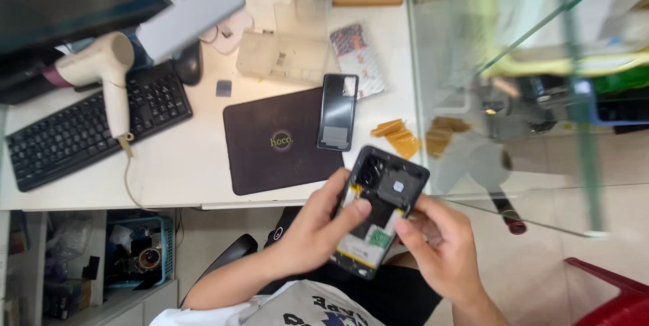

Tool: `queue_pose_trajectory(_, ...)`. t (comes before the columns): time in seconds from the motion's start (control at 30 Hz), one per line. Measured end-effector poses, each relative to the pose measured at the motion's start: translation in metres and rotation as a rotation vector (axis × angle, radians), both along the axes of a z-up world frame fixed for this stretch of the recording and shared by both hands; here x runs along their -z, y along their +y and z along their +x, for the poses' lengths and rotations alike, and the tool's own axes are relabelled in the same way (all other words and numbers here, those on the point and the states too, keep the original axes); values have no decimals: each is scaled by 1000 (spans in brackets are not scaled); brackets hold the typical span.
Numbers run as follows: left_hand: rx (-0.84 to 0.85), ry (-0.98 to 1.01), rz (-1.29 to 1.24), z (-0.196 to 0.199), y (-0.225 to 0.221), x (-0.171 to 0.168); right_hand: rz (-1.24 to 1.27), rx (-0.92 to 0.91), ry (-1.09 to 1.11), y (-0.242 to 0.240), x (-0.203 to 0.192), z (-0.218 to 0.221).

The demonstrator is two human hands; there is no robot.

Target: The person removes adhesive tape from the back of a smartphone, then uses a metal prying tool to separate the back cover. They walk to a nearby table to retrieve a screwdriver, return to the desk, and use the screwdriver to loosen screws on the internal components.

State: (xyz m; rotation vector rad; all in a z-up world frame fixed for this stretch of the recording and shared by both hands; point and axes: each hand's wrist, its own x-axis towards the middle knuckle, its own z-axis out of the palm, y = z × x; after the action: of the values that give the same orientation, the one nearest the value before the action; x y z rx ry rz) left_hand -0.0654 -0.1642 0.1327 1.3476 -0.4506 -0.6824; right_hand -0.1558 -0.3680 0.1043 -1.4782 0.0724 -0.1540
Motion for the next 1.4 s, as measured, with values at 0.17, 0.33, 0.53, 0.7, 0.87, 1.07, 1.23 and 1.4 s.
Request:
queue_pose_trajectory(0.17, 61, 187, -151, -55, -19, -107, -39, 69, 117, -9, -110, -60)
queue_pose_trajectory(0.33, 169, 516, -288, -121, -52, -193, -15, 284, 109, -22, -212, -139)
queue_pose_trajectory(0.53, 345, 541, -144, -195, -136, -257, -339, 606, 15, -75, -308, -239)
queue_pose_trajectory(0.7, 556, 567, -11, -255, -226, -301, -466, 784, 141, -136, -367, -330)
queue_pose_trajectory(0.87, 730, 739, -83, -293, -306, -343, -505, 923, 199, -188, -407, -389)
queue_pose_trajectory(1.07, 795, 722, -43, -323, -401, -360, -766, 1077, 165, -242, -422, -423)
queue_pose_trajectory(1.23, 847, 623, -69, -323, -500, -363, -815, 1089, 178, -331, -428, -413)
queue_pose_trajectory(1.4, 890, 622, -62, -312, -637, -368, -869, 1078, 188, -463, -441, -395)
